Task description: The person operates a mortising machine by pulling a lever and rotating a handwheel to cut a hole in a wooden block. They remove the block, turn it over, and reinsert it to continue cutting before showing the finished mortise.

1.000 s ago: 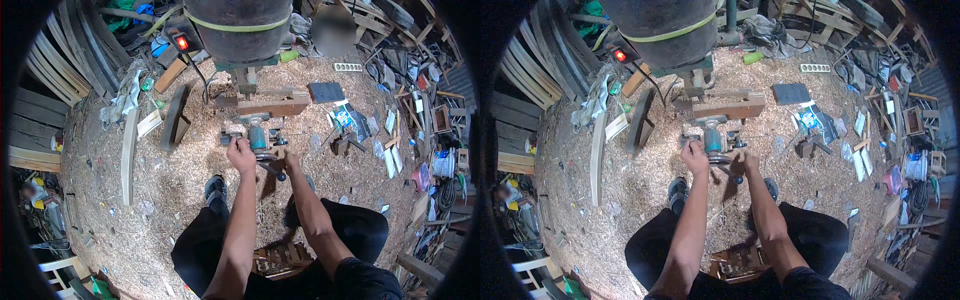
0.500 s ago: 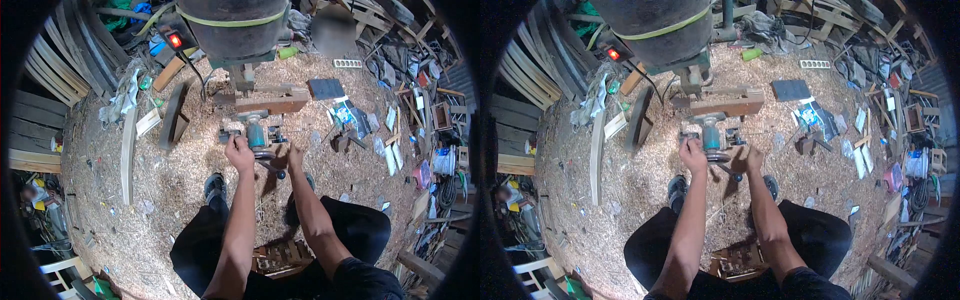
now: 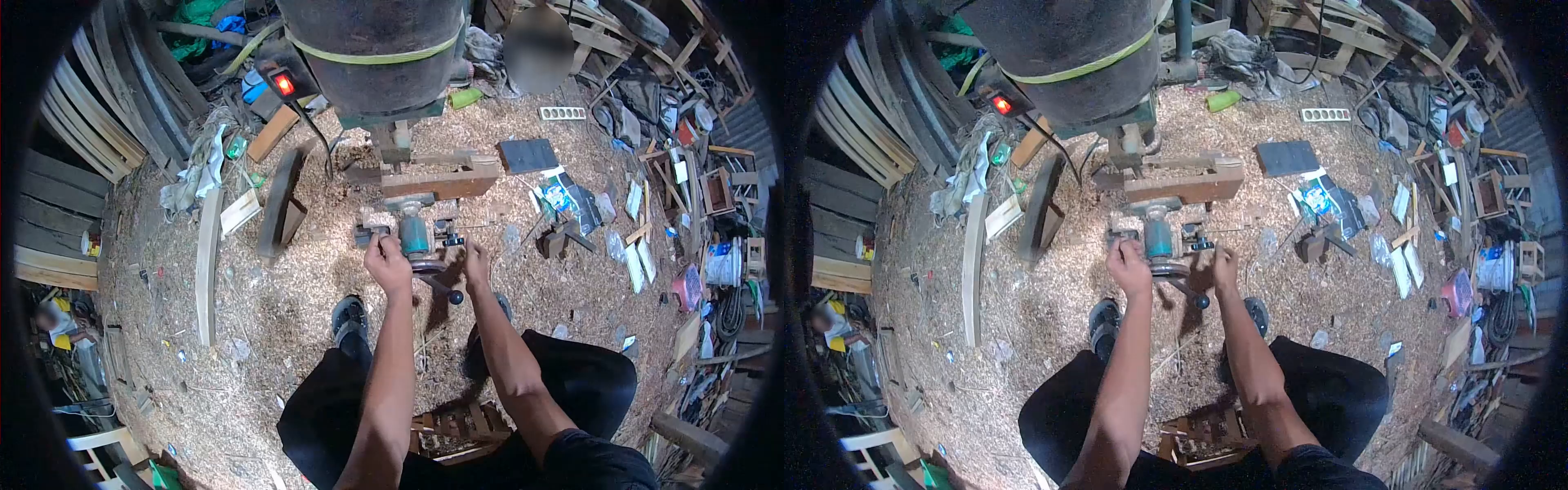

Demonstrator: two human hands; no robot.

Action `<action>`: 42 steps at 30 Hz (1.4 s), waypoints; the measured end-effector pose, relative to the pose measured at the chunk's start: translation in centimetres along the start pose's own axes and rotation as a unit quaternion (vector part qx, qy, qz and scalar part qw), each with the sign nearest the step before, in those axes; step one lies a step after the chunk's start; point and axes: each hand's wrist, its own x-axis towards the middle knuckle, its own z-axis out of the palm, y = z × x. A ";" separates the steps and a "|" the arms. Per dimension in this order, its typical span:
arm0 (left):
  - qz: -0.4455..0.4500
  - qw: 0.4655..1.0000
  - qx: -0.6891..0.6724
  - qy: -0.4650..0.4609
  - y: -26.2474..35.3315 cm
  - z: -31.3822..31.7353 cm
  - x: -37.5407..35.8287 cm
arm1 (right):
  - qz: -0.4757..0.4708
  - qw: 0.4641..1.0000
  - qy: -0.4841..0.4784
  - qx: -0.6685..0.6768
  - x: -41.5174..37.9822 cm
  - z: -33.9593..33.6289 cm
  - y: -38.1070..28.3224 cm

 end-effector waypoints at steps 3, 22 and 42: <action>-0.017 1.000 -0.010 -0.001 -0.9 -0.3 -0.3 | -0.237 0.964 0.018 -0.121 -1.4 1.7 -0.9; -0.015 1.000 0.011 0.005 -0.4 -0.3 -0.4 | -0.232 0.966 -0.001 -0.111 -4.7 2.3 -4.5; -0.003 1.000 0.009 0.000 0.6 -0.2 -0.5 | 0.004 0.988 -0.062 0.145 -3.0 1.9 -3.3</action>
